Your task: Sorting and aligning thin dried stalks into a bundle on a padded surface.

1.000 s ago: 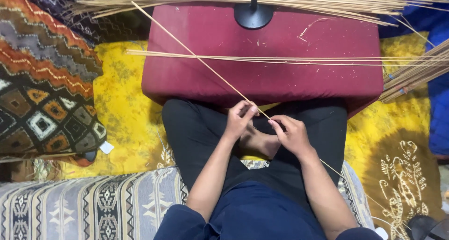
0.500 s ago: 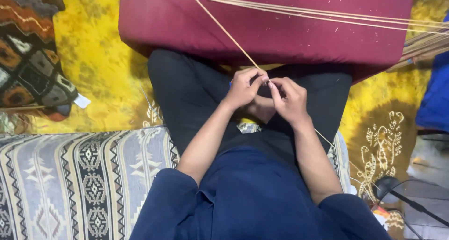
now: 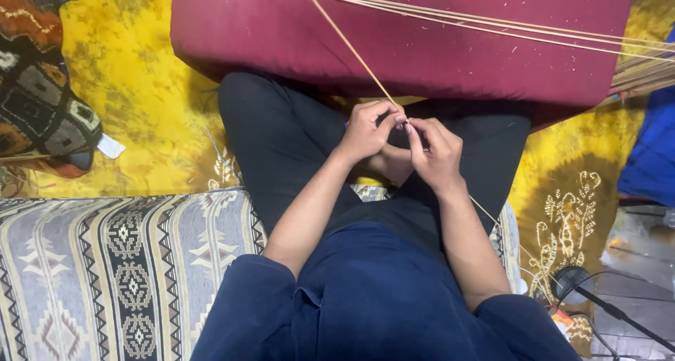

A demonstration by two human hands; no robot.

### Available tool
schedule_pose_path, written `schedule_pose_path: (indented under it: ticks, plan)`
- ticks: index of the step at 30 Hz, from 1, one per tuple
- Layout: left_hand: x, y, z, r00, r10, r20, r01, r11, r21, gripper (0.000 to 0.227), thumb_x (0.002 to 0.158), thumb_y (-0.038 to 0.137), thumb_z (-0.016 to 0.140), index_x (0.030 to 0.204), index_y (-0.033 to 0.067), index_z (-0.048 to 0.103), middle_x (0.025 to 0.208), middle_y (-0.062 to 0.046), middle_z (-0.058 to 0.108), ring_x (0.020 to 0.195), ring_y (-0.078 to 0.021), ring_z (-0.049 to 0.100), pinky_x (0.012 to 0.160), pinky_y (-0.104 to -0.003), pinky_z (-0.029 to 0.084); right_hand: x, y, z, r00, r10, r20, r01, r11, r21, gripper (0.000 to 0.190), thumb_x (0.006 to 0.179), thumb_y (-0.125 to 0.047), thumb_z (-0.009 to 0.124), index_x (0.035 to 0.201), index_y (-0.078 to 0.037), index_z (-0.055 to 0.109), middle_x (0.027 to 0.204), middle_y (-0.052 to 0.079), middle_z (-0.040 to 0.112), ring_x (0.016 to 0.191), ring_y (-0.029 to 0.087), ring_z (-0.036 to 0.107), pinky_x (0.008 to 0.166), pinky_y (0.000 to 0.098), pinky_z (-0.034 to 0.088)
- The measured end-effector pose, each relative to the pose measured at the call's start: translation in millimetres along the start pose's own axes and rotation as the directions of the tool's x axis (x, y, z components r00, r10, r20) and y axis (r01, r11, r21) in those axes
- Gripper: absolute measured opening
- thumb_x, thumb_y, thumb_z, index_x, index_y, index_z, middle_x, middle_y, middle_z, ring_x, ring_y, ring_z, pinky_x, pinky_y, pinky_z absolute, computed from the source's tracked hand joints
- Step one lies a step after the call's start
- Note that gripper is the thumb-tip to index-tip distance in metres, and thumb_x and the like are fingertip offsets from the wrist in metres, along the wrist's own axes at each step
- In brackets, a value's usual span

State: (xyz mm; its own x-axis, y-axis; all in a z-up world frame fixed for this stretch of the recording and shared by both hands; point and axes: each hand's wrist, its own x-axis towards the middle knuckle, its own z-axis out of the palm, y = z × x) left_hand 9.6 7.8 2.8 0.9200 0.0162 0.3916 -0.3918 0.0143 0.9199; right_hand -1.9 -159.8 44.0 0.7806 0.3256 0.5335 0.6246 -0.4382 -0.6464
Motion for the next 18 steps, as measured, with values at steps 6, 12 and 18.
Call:
schedule_pose_path:
  ticks: [6, 12, 18]
  plan:
    - [1.7, -4.4, 6.3, 1.0, -0.014, -0.013, 0.014, 1.0, -0.009, 0.023, 0.097, 0.015, 0.07, 0.074, 0.0126, 0.07, 0.068, -0.002, 0.071, 0.068, -0.0269, 0.072, 0.07, -0.033, 0.055, -0.3, 4.7, 0.3, 1.0, 0.0, -0.022, 0.0, 1.0, -0.02, 0.005, 0.096, 0.005, 0.074, 0.1, 0.002, 0.076, 0.078, 0.012, 0.071, 0.055, 0.027, 0.063, 0.044, 0.0324, 0.045]
    - [2.1, 3.0, 8.0, 0.999, -0.038, -0.03, 0.037, 0.999, -0.014, 0.021, 0.096, 0.014, 0.07, 0.075, 0.0122, 0.07, 0.066, -0.002, 0.071, 0.066, -0.0244, 0.071, 0.069, -0.031, 0.054, -2.2, 9.8, 0.4, 0.999, -0.022, -0.044, 0.021, 0.999, -0.03, 0.004, 0.097, 0.004, 0.073, 0.1, 0.003, 0.075, 0.08, 0.014, 0.072, 0.061, 0.031, 0.068, 0.046, 0.0342, 0.048]
    - [3.8, 0.6, 5.3, 0.997, -0.022, -0.075, 0.021, 1.0, -0.013, 0.021, 0.096, 0.011, 0.071, 0.075, 0.0102, 0.071, 0.07, -0.004, 0.072, 0.067, -0.0247, 0.071, 0.069, -0.032, 0.054, -1.6, 6.7, -2.2, 0.999, -0.023, -0.045, 0.022, 0.999, -0.026, 0.003, 0.097, 0.004, 0.074, 0.099, 0.004, 0.075, 0.079, 0.014, 0.073, 0.062, 0.031, 0.069, 0.047, 0.0348, 0.05]
